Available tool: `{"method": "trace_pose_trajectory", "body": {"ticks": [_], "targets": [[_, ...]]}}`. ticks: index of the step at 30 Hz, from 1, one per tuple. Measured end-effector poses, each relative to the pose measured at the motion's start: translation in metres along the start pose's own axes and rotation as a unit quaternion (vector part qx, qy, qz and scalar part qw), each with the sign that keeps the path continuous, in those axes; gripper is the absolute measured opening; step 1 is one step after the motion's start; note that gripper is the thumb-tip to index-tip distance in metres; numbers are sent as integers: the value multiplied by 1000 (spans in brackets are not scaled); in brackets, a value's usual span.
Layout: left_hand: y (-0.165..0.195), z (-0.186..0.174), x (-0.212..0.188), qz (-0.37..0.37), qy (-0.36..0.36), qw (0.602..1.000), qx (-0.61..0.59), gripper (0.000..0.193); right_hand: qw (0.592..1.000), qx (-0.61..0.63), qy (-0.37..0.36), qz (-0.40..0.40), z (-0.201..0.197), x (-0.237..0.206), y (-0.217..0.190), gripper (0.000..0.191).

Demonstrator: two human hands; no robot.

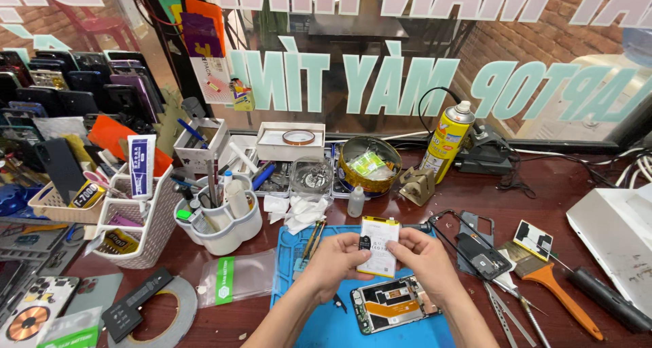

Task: The person works on a disassembled smartphone on a blue cutting mat, using a plastic spudger to pry and separate components. They handle a battery, circuit board, and other small parts, then place a new battery into the phone chassis.

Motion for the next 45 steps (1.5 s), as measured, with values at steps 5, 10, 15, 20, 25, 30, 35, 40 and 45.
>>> {"method": "trace_pose_trajectory", "body": {"ticks": [5, 10, 15, 20, 25, 30, 35, 40, 45], "targets": [[-11, 2, 3, -34, -10, 999, -32, 27, 998, 57, 2, -20, -9, 6, 23, 21], [-17, -1, 1, 9, -23, 996, -86, 27, 997, 74, -16, -5, -5, 2, 29, 21], [-19, 3, 0, 65, 12, 997, -36, 28, 1000, 18, 16, 15, 5, -9, 8, 44], [-17, 3, -3, 59, 31, 997, 44, 30, 996, -33, 34, -76, 4, -10, 5, 41], [-13, 3, -4, 98, 81, 990, 62, 35, 993, -88, 27, -74, 1, -7, 16, 34], [-7, -3, -3, 109, 114, 986, 45, 38, 979, -152, 9, -137, 3, -13, 7, 27], [-6, -7, -3, 101, 116, 987, 51, 38, 981, -168, 34, -95, 11, -16, 1, 47], [-10, -3, -3, 107, 85, 988, 78, 36, 995, -67, 36, -70, 13, -15, 7, 45], [-10, 2, -7, 87, 29, 996, 13, 39, 984, -120, 44, -123, 18, -18, 6, 39]]}}
Point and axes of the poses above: each hand's wrist, its own x-axis towards the middle knuckle, its own z-axis out of the palm, y = z × x, the point moved 1 cm from there along x, towards the middle knuckle, and after that the axes turned 3 degrees about z, right-handed, at the moved point
